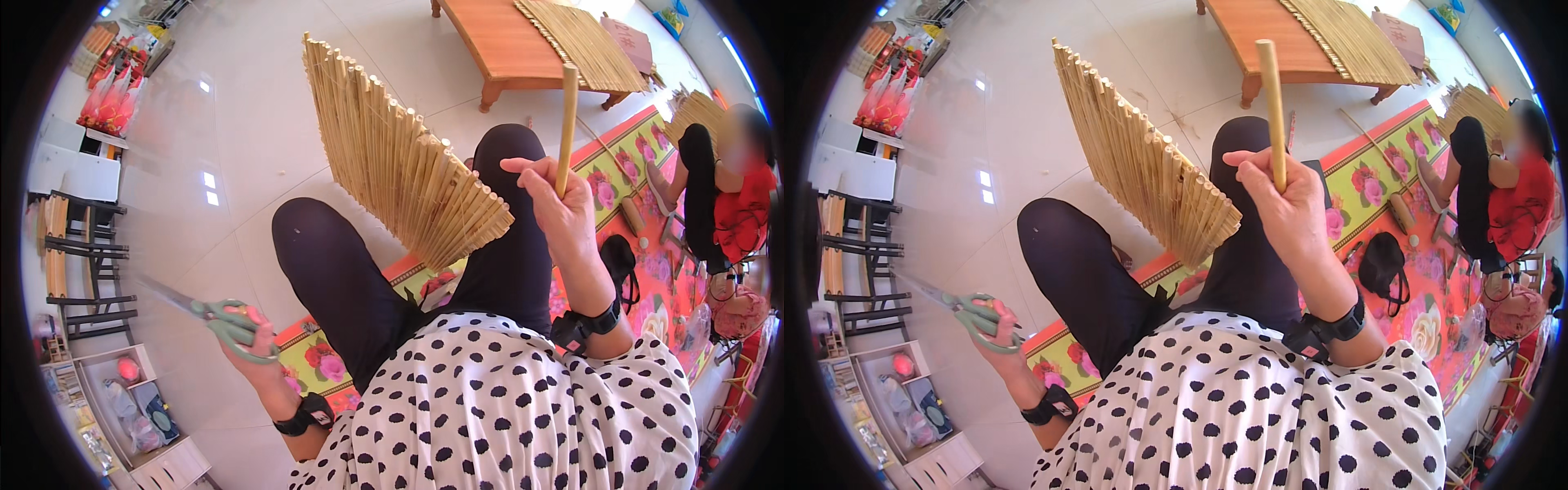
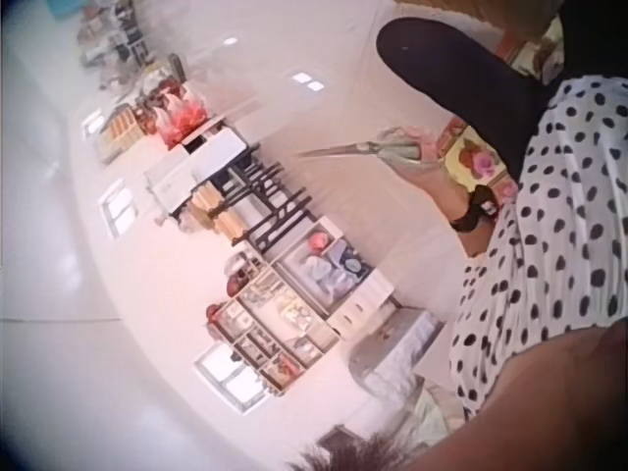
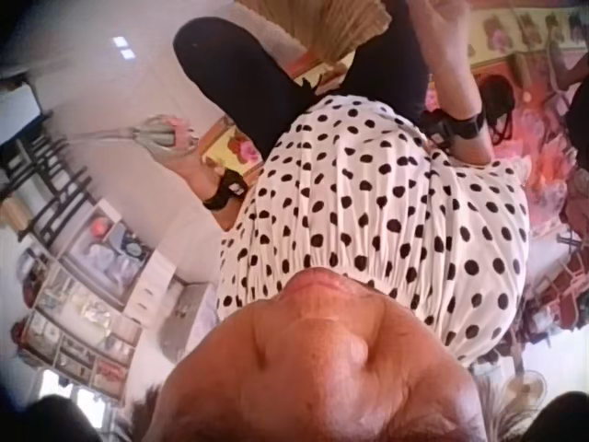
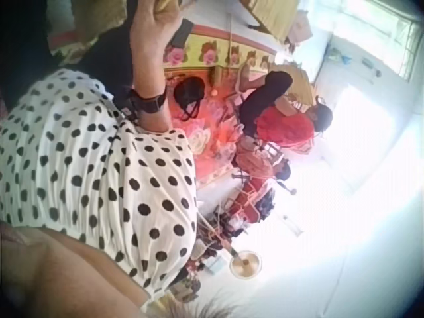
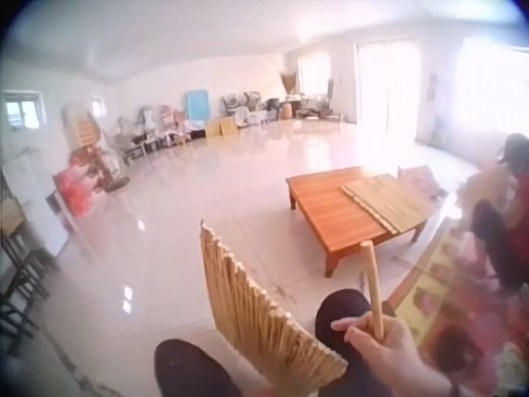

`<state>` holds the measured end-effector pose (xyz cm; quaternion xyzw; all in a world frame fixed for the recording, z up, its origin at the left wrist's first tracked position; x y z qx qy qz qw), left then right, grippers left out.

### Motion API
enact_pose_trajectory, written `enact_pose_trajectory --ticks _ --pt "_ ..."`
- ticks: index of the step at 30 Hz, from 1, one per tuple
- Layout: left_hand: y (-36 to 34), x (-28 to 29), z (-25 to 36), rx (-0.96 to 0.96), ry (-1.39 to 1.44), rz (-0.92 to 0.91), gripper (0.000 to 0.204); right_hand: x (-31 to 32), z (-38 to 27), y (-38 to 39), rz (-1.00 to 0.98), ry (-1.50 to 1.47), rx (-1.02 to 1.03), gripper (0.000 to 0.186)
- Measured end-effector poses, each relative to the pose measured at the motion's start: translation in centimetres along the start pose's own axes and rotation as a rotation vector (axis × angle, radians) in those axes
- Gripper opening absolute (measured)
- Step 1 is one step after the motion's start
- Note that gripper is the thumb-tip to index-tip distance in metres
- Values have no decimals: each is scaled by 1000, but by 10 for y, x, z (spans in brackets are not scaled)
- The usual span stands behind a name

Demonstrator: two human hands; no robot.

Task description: The person sits on the floor and weaves thin bamboo sticks into a mat. They use shears to trim a stick and then insert it into the weave, securing it with string.

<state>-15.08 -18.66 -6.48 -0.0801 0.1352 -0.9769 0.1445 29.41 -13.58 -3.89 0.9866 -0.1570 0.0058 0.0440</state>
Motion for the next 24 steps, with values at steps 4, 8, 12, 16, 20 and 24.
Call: enact_pose_trajectory --ticks 4,8,12,16,20,24 --pt "17 -86 37 -30 -416 -289 40 -4 6 0 -56 5 41 15" --pt "28 -155 30 -192 -724 -558 46 0 17 -1 -73 -39 31 15" --pt "29 -178 8 -303 -873 -603 45 2 21 0 -141 -42 3 16" --pt "33 -184 -11 -325 -951 -634 45 5 25 -2 -175 -68 -28 14" --pt "35 -186 -24 -333 -894 -608 43 5 25 -2 -209 -101 -93 13" --pt "32 -189 -29 -387 -861 -572 42 1 29 -4 -254 -124 -79 13"
Point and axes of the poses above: each hand's wrist, its own y-axis away from the middle knuckle, its own x-axis out of the back of the hand, z = x × y, the point moved 6 cm from there along -y, towards the middle knuckle, and after that the axes turned 5 degrees about -x, right-handed, at the moved point
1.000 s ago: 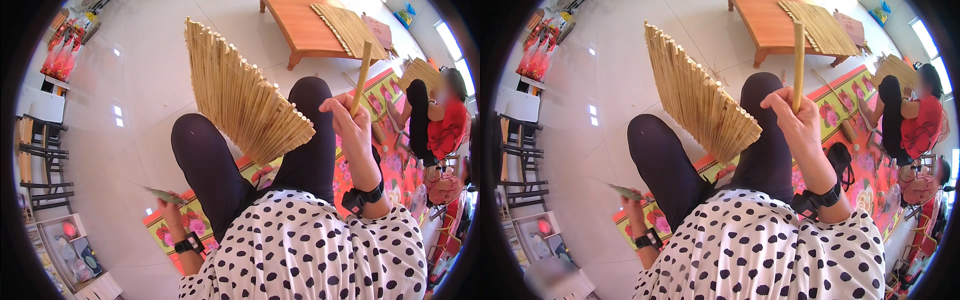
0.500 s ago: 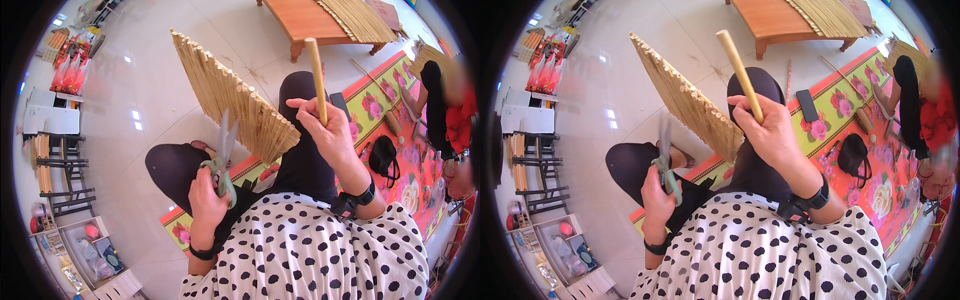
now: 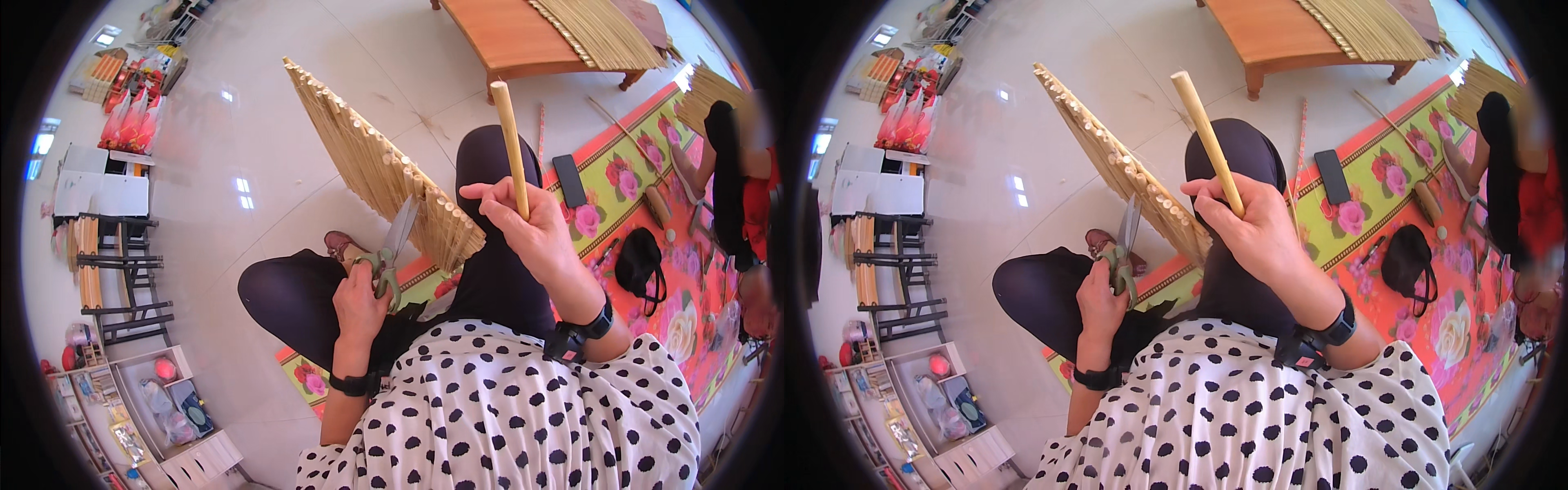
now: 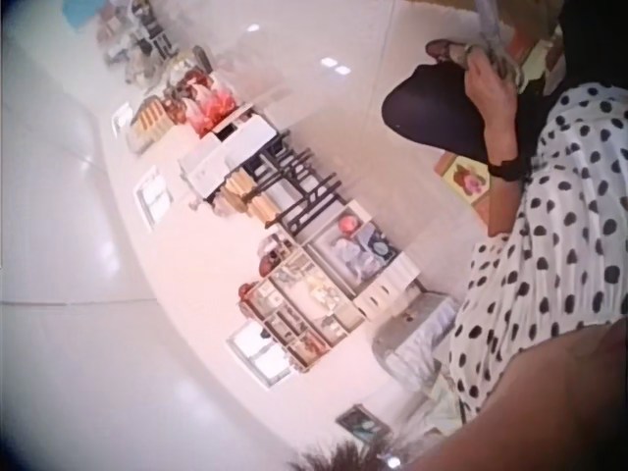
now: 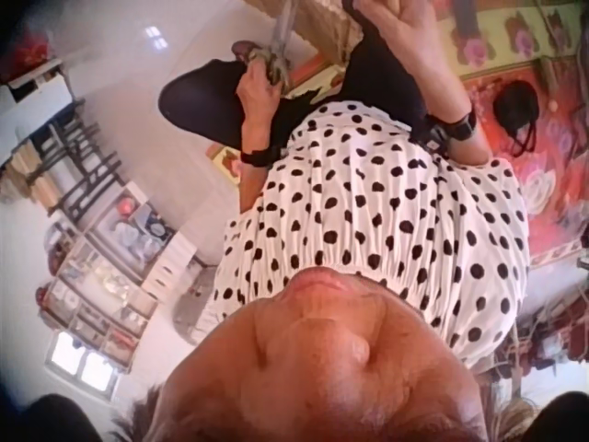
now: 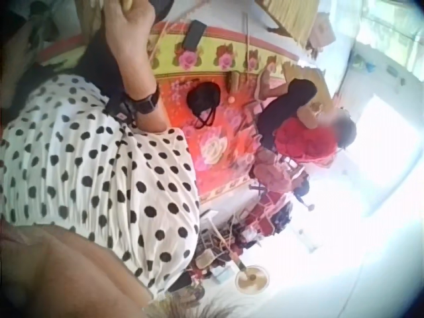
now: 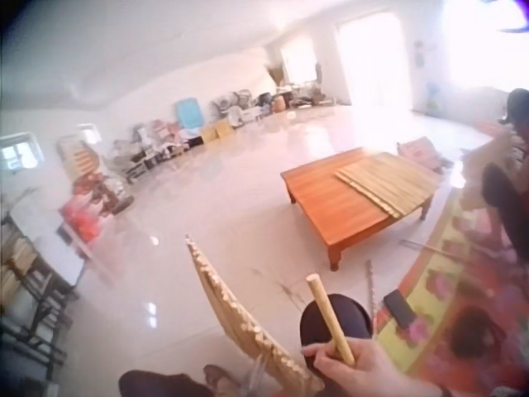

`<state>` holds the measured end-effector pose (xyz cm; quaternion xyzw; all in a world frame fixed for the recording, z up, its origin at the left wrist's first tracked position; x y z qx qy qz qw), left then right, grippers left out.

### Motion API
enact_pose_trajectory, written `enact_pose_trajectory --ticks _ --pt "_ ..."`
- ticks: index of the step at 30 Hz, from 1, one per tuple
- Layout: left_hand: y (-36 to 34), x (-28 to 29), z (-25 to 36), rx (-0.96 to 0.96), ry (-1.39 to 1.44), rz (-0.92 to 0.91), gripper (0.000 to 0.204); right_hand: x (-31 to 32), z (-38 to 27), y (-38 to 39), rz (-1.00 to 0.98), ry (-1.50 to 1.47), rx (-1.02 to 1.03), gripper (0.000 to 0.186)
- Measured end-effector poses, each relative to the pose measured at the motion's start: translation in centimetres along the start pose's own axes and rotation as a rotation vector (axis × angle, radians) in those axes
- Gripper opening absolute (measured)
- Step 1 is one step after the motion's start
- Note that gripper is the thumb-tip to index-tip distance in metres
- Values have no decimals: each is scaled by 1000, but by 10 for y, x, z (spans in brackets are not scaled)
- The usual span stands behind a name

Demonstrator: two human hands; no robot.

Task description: The person sits on the floor and weaves thin bamboo sticks into a mat. They use shears to trim a stick and then insert it into the weave, securing it with string.

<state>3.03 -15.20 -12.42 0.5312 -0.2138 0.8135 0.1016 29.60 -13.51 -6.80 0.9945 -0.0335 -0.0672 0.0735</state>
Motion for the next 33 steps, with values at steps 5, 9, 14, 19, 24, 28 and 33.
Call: enact_pose_trajectory --ticks 5,9,14,19,24,28,33 --pt "-6 -9 -9 -14 17 34 44 -5 4 -1 -26 -80 -112 19" --pt "-18 -26 -17 -86 152 232 43 -3 6 -9 -17 -122 -153 13" --pt "-61 -22 -10 -28 532 477 42 -4 1 -19 -86 -162 -85 11" --pt "-89 31 -1 25 698 386 41 -9 -3 -19 -108 -99 -88 3" --pt "-44 90 -5 79 445 69 43 -7 -3 -18 -67 -179 -20 13" --pt "21 77 -9 274 451 69 49 -14 -1 -16 -58 -79 -29 21" --pt "19 34 10 141 232 5 52 -21 -11 -19 -33 136 -37 23"
Point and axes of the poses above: each hand's wrist, its own y-axis away from the middle knuckle, its own x-axis out of the back of the hand, z = x × y, the point moved 6 cm from there along -y, towards the middle knuckle, and after that the axes turned 5 degrees about -x, right-handed, at the moved point
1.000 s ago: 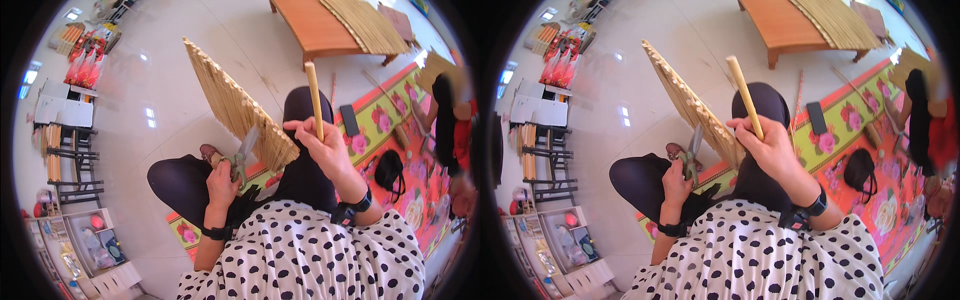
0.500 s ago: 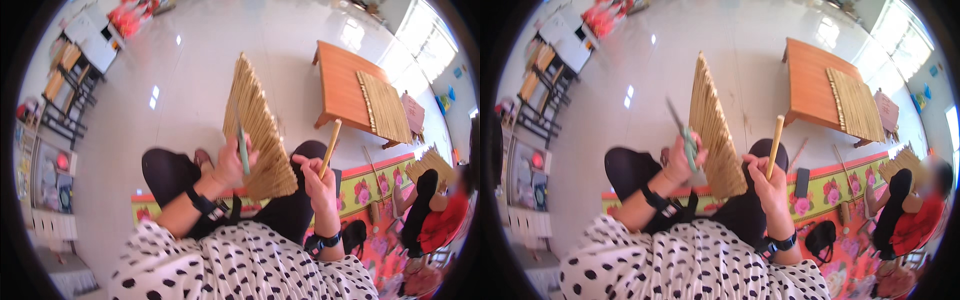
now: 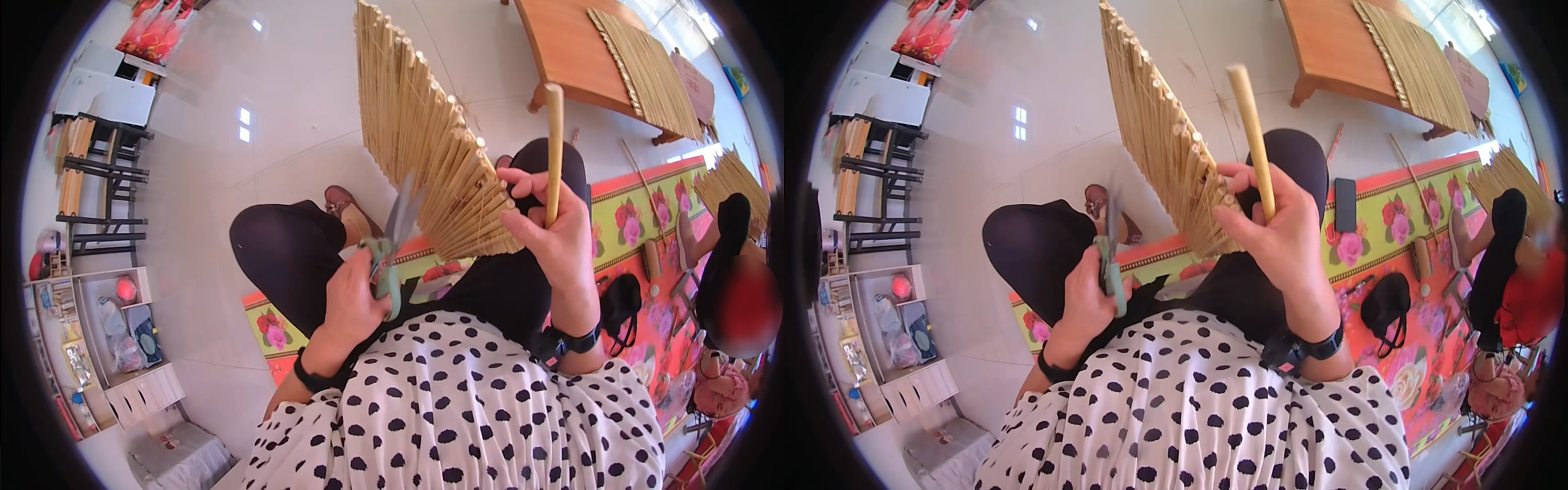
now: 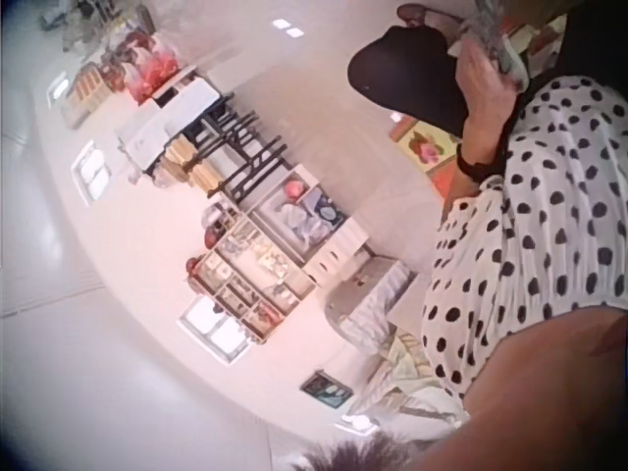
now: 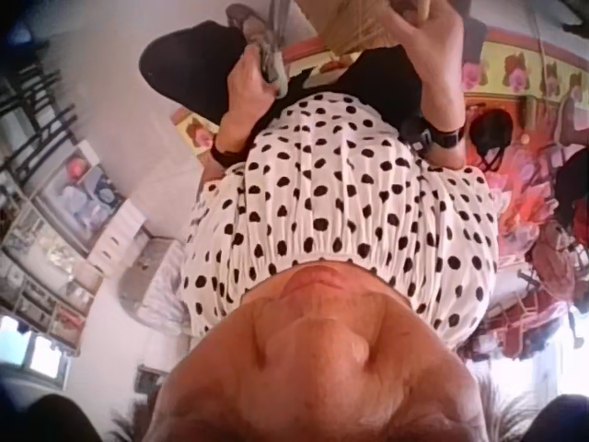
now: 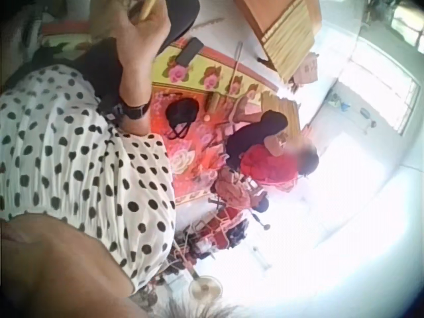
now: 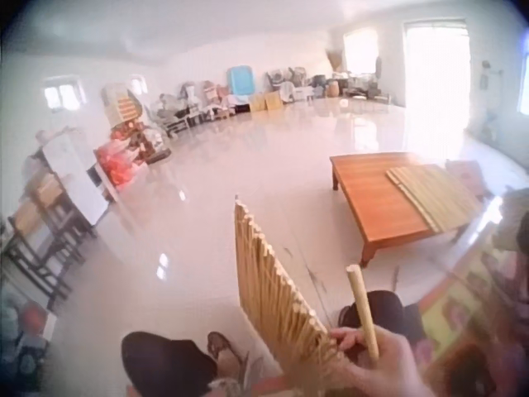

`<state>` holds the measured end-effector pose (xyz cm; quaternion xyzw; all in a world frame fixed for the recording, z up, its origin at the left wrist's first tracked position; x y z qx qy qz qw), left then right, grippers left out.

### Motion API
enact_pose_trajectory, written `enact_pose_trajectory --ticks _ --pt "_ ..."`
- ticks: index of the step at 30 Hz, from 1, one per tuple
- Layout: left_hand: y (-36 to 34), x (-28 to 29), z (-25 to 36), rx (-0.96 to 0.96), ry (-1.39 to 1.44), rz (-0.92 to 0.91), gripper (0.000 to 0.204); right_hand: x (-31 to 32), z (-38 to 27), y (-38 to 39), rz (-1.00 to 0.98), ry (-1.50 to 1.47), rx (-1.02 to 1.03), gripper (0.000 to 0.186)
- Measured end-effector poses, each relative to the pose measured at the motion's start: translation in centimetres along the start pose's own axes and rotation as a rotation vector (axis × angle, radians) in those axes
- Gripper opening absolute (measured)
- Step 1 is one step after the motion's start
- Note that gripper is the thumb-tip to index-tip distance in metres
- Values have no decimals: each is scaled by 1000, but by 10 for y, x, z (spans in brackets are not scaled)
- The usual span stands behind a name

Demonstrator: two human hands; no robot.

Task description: The person sits on the floor and weaves thin bamboo sticks into a mat. They use shears to trim a stick and then insert it into the weave, securing it with string.

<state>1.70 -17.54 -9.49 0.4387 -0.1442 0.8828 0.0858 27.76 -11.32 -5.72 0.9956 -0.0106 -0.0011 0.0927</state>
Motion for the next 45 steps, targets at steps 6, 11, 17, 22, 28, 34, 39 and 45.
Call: enact_pose_trajectory --ticks 6,11,17,22,28,34,39,45 --pt "-22 -26 -13 -106 -182 -66 53 1 0 0 32 48 6 20" --pt "-27 -42 -20 -155 -165 -72 54 2 3 2 50 105 37 18" --pt "-33 -49 -25 -147 -161 -70 50 2 2 0 29 99 69 16" --pt "-37 -52 -22 -142 -146 -82 48 2 3 0 26 91 60 15" --pt "-41 -53 -17 -148 -102 -72 42 2 1 1 20 85 71 13" --pt "-42 -62 -23 -177 3 -103 40 2 1 0 16 83 63 12" --pt "-41 -67 -25 -158 59 -161 41 1 0 0 9 85 67 11" --pt "-43 -68 -22 -166 69 -164 41 2 0 1 10 93 70 11"
Point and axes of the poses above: each hand's wrist, its own y-axis away from the middle knuckle, its own x-axis out of the back of the hand, z = x × y, the point moved 6 cm from there along -y, towards the middle knuckle, and after that the axes turned 5 degrees about -x, right-handed, at the moved point
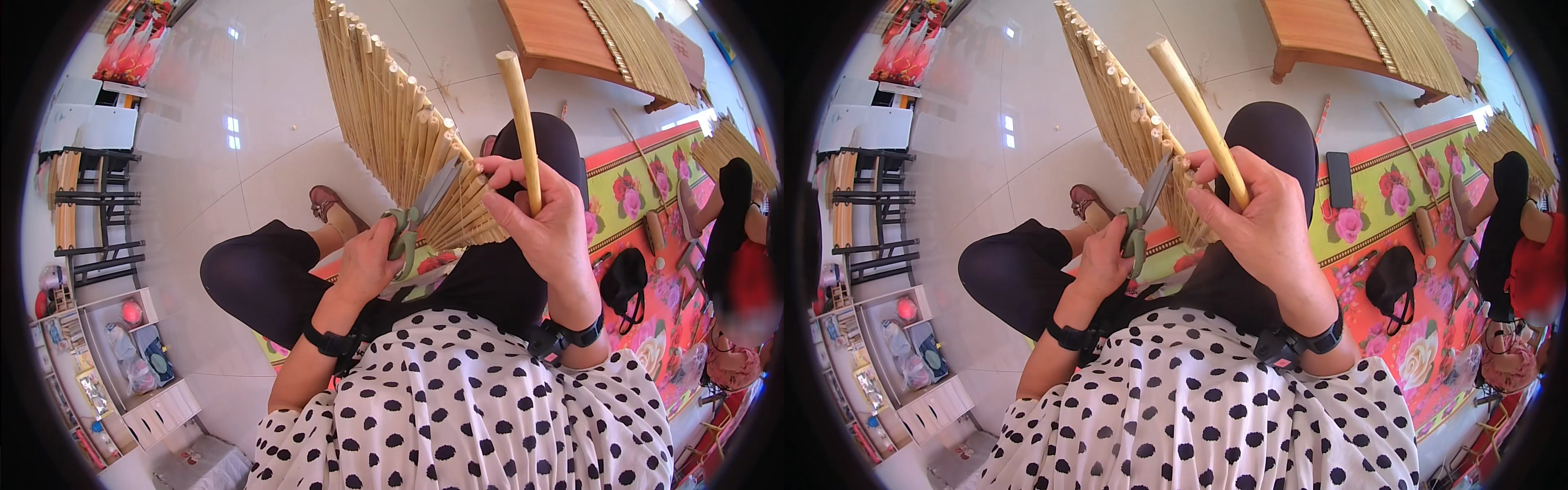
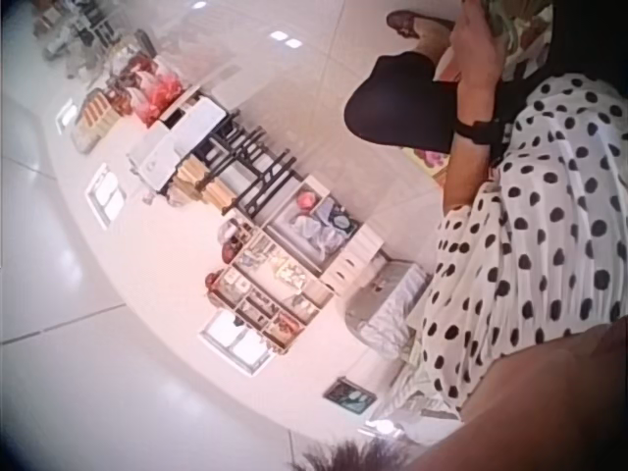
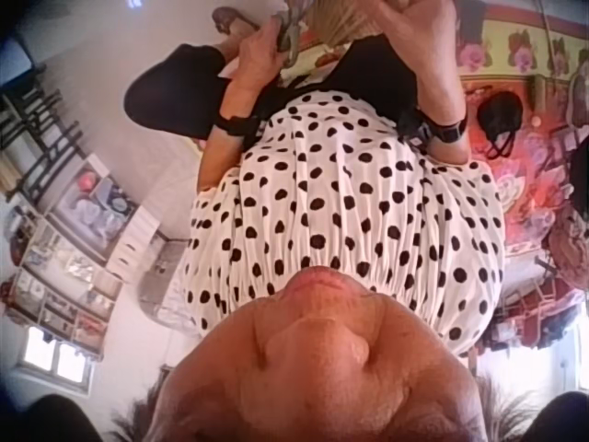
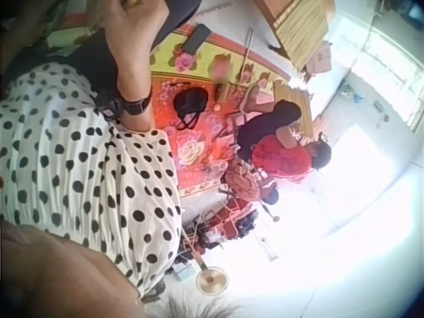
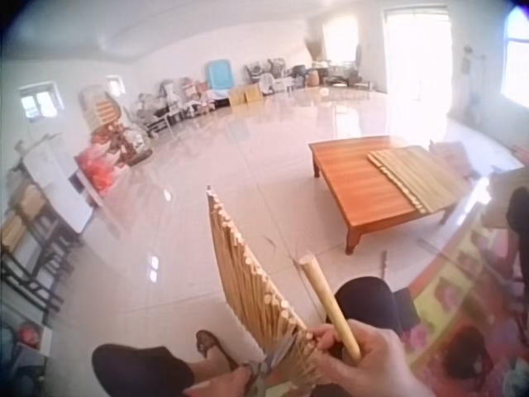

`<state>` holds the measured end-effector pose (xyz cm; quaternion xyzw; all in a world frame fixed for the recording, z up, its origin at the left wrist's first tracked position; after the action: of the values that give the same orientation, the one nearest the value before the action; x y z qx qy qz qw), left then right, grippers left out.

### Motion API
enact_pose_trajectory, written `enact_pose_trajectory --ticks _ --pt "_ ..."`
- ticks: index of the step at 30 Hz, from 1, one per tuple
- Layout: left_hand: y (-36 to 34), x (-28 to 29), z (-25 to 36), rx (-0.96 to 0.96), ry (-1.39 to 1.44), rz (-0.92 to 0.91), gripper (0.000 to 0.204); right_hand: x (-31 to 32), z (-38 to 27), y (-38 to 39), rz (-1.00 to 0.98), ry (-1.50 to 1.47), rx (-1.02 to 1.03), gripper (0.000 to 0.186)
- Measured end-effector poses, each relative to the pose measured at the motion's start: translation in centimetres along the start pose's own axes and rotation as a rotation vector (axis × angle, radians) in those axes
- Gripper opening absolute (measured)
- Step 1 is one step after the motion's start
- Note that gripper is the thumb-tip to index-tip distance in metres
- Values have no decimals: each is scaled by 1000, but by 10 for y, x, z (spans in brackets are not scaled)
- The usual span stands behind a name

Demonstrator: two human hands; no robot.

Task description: The person sits on the floor and weaves thin bamboo sticks into a mat. They use shears to trim a stick and then insert it into the weave, securing it with string.

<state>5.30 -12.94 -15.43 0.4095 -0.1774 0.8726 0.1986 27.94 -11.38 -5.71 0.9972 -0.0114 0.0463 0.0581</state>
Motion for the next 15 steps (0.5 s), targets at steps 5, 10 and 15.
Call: enact_pose_trajectory --ticks 5,10,15 --pt "2 0 0 0 -7 9 41 0 0 1 -1 1 -12 12" --pt "2 1 1 7 10 -13 37 -1 1 0 -10 -13 -24 11" --pt "7 -10 -7 23 33 10 33 -2 1 0 -9 -21 -25 11"
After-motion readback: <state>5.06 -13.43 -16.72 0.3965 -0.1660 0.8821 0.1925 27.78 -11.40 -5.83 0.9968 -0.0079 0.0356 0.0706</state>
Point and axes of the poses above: each hand's wrist, its own y-axis away from the middle knuckle, its own x-axis out of the back of the hand, z = x × y, the point moved 6 cm from there along -y, towards the middle knuckle, and after that the axes turned 5 degrees about -x, right-handed, at the moved point
